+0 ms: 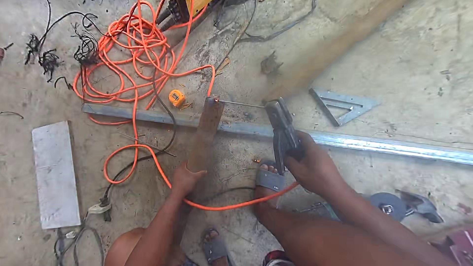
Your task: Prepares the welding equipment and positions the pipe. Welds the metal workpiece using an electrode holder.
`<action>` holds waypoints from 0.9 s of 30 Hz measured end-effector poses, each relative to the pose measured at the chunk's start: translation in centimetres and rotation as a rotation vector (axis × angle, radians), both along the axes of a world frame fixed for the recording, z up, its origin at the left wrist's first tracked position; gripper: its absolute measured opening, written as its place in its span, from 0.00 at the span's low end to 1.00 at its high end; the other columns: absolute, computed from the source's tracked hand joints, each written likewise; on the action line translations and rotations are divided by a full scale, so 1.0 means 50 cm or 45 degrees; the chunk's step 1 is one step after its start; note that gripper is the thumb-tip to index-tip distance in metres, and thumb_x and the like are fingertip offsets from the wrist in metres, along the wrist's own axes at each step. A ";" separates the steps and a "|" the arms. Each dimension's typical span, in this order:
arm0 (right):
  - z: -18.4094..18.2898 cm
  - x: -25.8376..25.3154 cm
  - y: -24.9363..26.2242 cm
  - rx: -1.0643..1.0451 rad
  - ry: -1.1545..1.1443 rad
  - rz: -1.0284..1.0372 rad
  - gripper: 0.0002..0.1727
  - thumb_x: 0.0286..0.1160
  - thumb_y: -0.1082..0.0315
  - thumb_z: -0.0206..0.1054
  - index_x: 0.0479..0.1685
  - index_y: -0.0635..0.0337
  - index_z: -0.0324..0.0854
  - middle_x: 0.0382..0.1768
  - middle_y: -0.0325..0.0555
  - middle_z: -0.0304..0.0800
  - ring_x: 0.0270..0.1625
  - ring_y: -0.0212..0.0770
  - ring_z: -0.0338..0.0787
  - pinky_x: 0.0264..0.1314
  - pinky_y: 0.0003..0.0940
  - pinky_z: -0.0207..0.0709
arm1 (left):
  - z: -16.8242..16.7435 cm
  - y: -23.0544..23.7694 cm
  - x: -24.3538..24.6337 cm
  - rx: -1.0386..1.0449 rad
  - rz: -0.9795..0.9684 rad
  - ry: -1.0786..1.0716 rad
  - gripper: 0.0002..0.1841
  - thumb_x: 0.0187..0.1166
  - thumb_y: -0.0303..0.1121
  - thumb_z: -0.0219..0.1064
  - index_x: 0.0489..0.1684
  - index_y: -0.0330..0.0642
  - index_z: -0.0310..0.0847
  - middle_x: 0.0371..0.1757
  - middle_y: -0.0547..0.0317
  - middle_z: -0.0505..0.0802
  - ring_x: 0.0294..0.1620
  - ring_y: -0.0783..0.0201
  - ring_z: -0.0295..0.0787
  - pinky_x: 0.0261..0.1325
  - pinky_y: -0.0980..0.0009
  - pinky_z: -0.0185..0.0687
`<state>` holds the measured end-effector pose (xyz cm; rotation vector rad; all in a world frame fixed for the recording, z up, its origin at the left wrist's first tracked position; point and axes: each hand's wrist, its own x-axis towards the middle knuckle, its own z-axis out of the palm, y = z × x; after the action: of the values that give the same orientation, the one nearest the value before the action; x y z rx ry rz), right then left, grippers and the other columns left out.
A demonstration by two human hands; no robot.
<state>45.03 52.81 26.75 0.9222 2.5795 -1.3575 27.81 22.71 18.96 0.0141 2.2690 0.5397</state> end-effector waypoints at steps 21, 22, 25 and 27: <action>-0.004 0.003 -0.002 -0.019 0.025 -0.007 0.33 0.74 0.59 0.65 0.81 0.54 0.68 0.34 0.46 0.88 0.31 0.40 0.89 0.37 0.48 0.85 | 0.011 0.004 -0.001 -0.016 0.003 0.002 0.38 0.59 0.49 0.87 0.69 0.39 0.81 0.55 0.45 0.94 0.59 0.50 0.92 0.69 0.43 0.84; -0.005 0.003 -0.002 -0.017 0.035 -0.004 0.33 0.73 0.59 0.65 0.81 0.54 0.68 0.34 0.46 0.88 0.31 0.40 0.89 0.37 0.47 0.85 | 0.010 0.003 -0.001 -0.014 0.005 0.005 0.37 0.59 0.49 0.87 0.68 0.39 0.82 0.54 0.46 0.94 0.59 0.50 0.93 0.68 0.44 0.85; -0.006 0.001 -0.002 -0.024 0.042 -0.006 0.33 0.73 0.59 0.65 0.81 0.54 0.68 0.35 0.45 0.88 0.31 0.38 0.88 0.36 0.45 0.84 | 0.004 -0.002 -0.002 0.014 0.004 0.011 0.36 0.58 0.48 0.87 0.66 0.38 0.83 0.53 0.47 0.94 0.57 0.52 0.93 0.67 0.45 0.85; -0.011 0.000 -0.003 -0.024 0.053 -0.003 0.33 0.72 0.58 0.65 0.80 0.53 0.69 0.34 0.44 0.88 0.30 0.38 0.88 0.36 0.46 0.85 | 0.002 -0.002 -0.004 0.007 -0.007 0.008 0.37 0.58 0.50 0.87 0.66 0.39 0.83 0.53 0.47 0.94 0.57 0.52 0.93 0.67 0.44 0.85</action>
<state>45.02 52.68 26.22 0.9035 2.5917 -1.4143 27.62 22.60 19.08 0.0249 2.2730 0.5435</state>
